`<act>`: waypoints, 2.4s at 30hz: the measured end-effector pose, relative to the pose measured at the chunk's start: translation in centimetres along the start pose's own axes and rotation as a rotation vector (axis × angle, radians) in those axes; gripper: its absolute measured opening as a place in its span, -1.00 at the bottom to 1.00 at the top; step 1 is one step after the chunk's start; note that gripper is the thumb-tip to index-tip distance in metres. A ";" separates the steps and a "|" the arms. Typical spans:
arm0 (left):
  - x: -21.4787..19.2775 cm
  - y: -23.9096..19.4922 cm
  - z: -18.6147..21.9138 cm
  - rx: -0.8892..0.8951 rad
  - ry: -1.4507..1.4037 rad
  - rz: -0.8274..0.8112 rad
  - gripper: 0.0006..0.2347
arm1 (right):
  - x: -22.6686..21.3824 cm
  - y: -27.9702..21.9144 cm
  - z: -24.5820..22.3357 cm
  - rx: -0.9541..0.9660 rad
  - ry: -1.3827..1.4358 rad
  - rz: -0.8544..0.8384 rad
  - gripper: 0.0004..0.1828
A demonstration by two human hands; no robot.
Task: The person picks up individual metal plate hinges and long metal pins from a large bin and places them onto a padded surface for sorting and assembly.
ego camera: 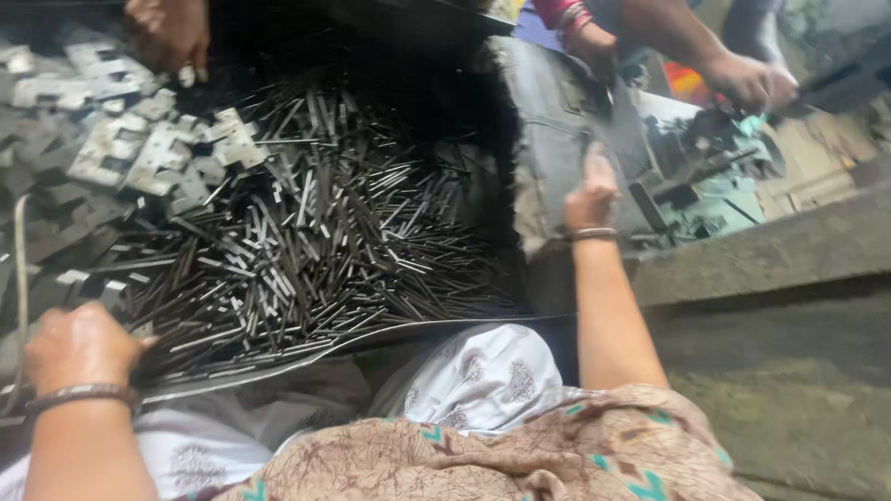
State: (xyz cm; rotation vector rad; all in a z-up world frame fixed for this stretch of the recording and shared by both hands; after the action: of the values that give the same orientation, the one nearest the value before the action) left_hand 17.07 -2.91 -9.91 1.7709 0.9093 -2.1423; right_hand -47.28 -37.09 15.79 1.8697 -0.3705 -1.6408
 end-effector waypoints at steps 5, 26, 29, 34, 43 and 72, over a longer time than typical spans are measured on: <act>-2.5 0.0 1.8 0.116 -0.074 0.173 -0.27 | 5.1 -0.3 7.4 0.169 -0.176 -0.342 -0.20; -9.2 -7.5 10.7 0.596 -0.733 0.534 -0.93 | 18.6 -5.0 -43.0 -0.288 0.566 -0.741 -0.32; -9.5 -8.3 11.4 0.675 -0.728 0.542 -0.88 | 20.8 -4.7 -46.6 -0.363 0.462 -0.699 -0.23; -8.5 -7.5 11.7 0.648 -0.729 0.424 -0.91 | 24.4 -5.5 -49.4 -0.322 0.217 -0.748 -0.35; -7.9 -5.3 8.9 0.483 -1.103 0.452 -0.90 | 27.3 -3.5 -45.0 0.088 0.270 -0.601 -0.49; -0.5 -2.9 13.8 0.437 -0.120 0.063 -0.84 | 9.5 -21.0 -27.4 0.076 0.671 -0.747 -0.77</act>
State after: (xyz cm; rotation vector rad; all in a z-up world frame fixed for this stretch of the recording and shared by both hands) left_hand 4.49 -8.76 -7.37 1.7910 0.3673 -2.5147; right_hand -22.90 -19.28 -3.45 2.6537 0.6238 -1.2710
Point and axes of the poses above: each hand's wrist, its own y-axis towards the middle knuckle, its own x-axis out of the palm, z = x × y, the point moved 9 cm from there along y, towards the middle knuckle, and after that the axes turned 9 degrees about x, right-handed, at the moved point
